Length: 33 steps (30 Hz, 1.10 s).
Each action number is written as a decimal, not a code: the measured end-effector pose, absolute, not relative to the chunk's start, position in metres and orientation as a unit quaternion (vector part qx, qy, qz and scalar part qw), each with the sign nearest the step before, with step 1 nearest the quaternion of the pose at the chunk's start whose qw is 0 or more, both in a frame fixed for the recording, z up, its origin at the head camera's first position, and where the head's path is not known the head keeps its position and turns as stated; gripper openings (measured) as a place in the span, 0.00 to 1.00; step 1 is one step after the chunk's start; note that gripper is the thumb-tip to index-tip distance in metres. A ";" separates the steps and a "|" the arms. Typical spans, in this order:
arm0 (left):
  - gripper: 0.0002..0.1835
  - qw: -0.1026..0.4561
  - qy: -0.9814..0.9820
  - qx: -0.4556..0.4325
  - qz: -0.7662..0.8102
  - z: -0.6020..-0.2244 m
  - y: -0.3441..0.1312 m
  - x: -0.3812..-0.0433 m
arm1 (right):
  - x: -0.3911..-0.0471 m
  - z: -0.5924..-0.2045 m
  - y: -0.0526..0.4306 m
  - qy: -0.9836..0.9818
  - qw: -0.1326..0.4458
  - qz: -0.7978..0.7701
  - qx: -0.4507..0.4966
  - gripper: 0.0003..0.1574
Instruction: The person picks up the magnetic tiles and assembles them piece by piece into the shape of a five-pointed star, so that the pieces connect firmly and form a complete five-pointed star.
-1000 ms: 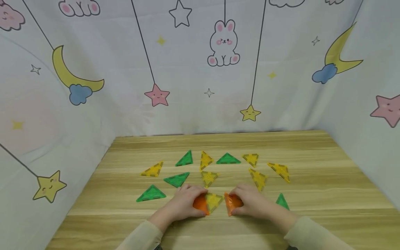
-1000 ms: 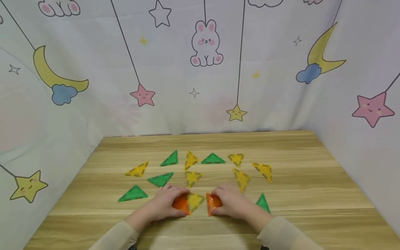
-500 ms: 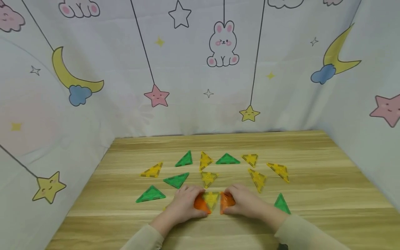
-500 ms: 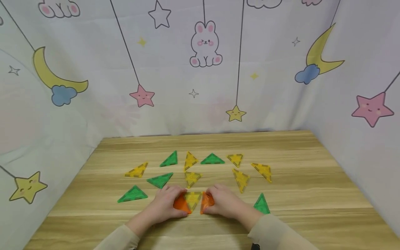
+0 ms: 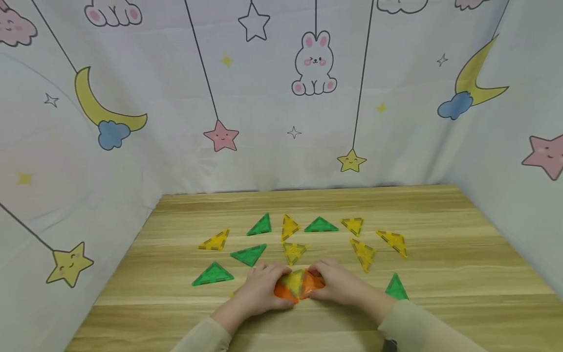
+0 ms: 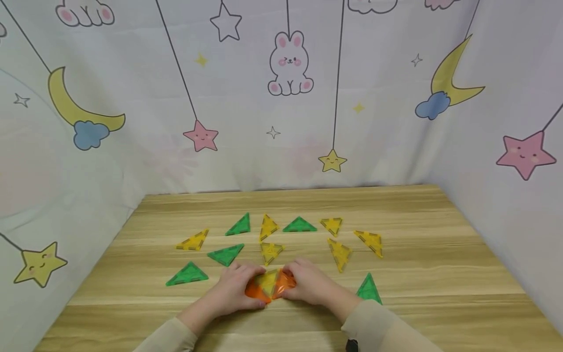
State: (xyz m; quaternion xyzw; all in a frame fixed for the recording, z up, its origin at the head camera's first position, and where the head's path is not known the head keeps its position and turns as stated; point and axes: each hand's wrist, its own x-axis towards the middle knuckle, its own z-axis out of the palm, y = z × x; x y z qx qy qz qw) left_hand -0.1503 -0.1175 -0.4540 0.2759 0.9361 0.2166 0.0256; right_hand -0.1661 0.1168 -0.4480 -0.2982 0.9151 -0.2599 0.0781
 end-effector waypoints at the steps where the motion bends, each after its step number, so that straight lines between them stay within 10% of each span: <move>1: 0.36 0.027 0.936 0.278 0.216 -0.454 -0.117 -0.150 | -0.167 -0.448 0.117 0.913 0.084 -0.265 -0.299 0.36; 33: 0.37 0.042 0.933 0.285 0.217 -0.459 -0.117 -0.154 | -0.219 -0.438 0.144 0.921 0.074 -0.228 -0.307 0.26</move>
